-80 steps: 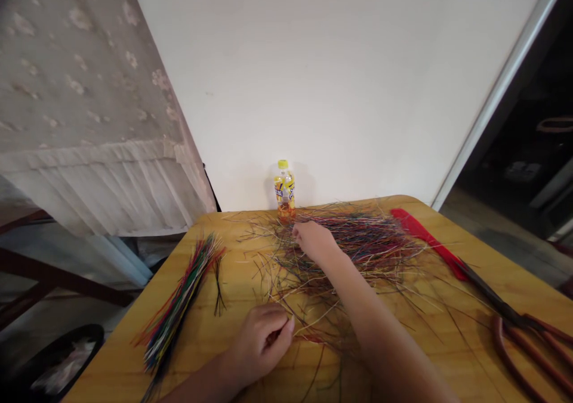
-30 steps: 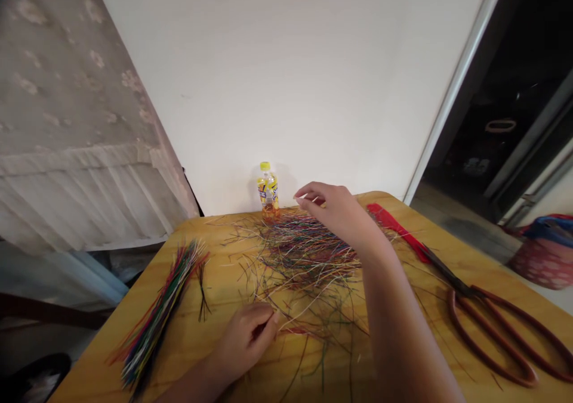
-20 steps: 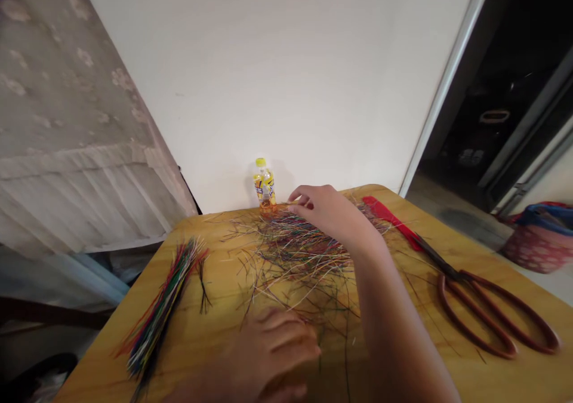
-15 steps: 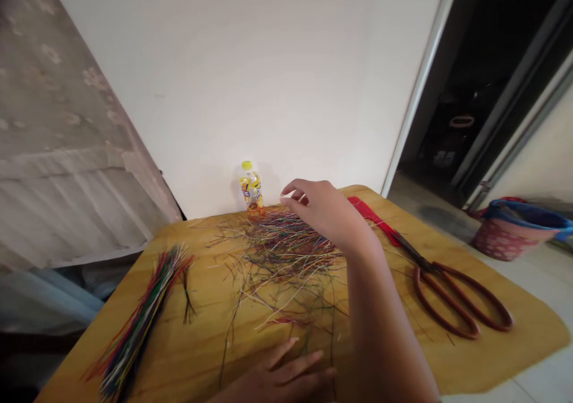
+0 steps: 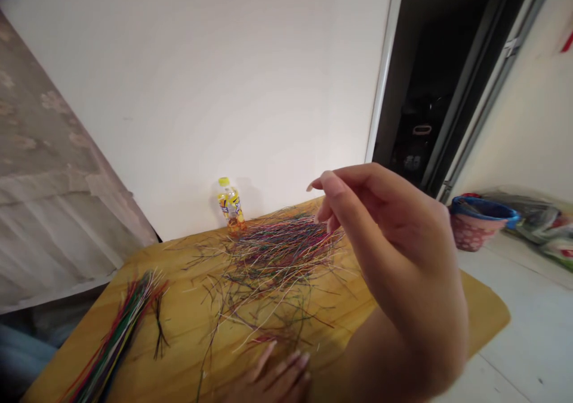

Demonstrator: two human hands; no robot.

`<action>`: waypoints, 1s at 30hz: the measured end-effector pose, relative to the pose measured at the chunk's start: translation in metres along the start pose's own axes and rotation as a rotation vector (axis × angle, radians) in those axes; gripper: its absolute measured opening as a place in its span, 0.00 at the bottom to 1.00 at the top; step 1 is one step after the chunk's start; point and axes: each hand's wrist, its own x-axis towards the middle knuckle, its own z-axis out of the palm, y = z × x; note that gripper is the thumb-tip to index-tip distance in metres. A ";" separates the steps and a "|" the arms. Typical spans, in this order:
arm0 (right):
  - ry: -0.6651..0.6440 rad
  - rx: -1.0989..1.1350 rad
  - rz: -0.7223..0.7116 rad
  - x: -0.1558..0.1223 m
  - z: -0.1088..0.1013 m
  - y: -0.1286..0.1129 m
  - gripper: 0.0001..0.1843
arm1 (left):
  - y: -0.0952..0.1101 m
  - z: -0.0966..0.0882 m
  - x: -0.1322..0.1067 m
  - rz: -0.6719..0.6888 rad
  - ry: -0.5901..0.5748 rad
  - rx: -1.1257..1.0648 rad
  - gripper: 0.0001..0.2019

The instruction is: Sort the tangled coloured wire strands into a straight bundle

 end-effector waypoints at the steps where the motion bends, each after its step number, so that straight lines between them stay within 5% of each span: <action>1: -0.022 -0.005 0.004 0.001 -0.001 0.002 0.08 | -0.011 -0.010 -0.005 -0.028 -0.024 0.007 0.19; 6: -0.060 -0.007 0.010 0.007 -0.007 0.007 0.09 | -0.044 -0.044 -0.022 -0.212 -0.131 -0.031 0.26; 16: -0.320 0.033 0.071 0.023 0.016 0.032 0.12 | -0.058 -0.051 -0.029 -0.539 -0.058 -0.240 0.20; 19: -0.393 -0.029 0.128 0.036 0.039 0.068 0.13 | -0.062 -0.054 -0.032 -0.572 -0.012 -0.248 0.19; 24: -0.498 -0.406 0.322 0.041 0.087 0.164 0.12 | -0.062 -0.054 -0.032 -0.579 0.098 -0.141 0.16; 30: -0.712 -0.449 0.241 0.008 0.134 0.238 0.18 | -0.062 -0.047 -0.032 -0.619 0.183 -0.119 0.12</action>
